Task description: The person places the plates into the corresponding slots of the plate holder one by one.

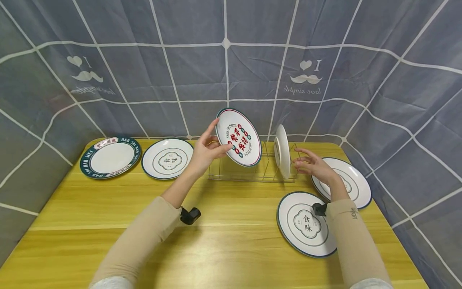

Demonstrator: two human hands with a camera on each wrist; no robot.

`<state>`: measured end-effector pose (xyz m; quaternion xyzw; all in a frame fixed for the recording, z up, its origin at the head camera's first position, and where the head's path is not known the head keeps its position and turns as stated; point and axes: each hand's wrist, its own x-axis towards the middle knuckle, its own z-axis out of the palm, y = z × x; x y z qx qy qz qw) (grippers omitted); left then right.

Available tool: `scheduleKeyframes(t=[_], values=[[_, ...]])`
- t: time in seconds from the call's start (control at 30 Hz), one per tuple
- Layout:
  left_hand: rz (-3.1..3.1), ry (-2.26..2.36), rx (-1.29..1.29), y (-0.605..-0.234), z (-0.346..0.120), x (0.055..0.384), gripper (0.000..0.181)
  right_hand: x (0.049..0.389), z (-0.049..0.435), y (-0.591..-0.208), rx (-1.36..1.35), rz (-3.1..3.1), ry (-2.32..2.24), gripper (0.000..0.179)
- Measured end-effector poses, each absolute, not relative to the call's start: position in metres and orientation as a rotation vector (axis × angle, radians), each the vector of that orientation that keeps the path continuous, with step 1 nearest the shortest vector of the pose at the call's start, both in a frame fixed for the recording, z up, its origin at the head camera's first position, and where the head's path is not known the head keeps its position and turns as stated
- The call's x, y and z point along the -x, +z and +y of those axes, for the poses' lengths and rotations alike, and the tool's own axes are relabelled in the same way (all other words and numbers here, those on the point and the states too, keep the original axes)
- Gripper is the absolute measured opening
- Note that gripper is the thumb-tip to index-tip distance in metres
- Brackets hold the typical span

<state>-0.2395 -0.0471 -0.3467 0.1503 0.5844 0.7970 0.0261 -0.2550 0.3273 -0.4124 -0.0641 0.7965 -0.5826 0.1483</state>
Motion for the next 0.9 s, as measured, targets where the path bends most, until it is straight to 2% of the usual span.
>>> scheduleKeyframes(t=[0.33, 0.9], values=[[2.042, 2.321, -0.612, -0.342, 0.003, 0.251, 0.078, 0.257, 0.329, -0.414, 0.205, 2.29, -1.692, 0.067], [2.608, 1.872, -0.676, -0.336, 0.056, 0.245, 0.077, 0.258, 0.328, -0.415, 0.191, 2.267, -1.698, 0.068]])
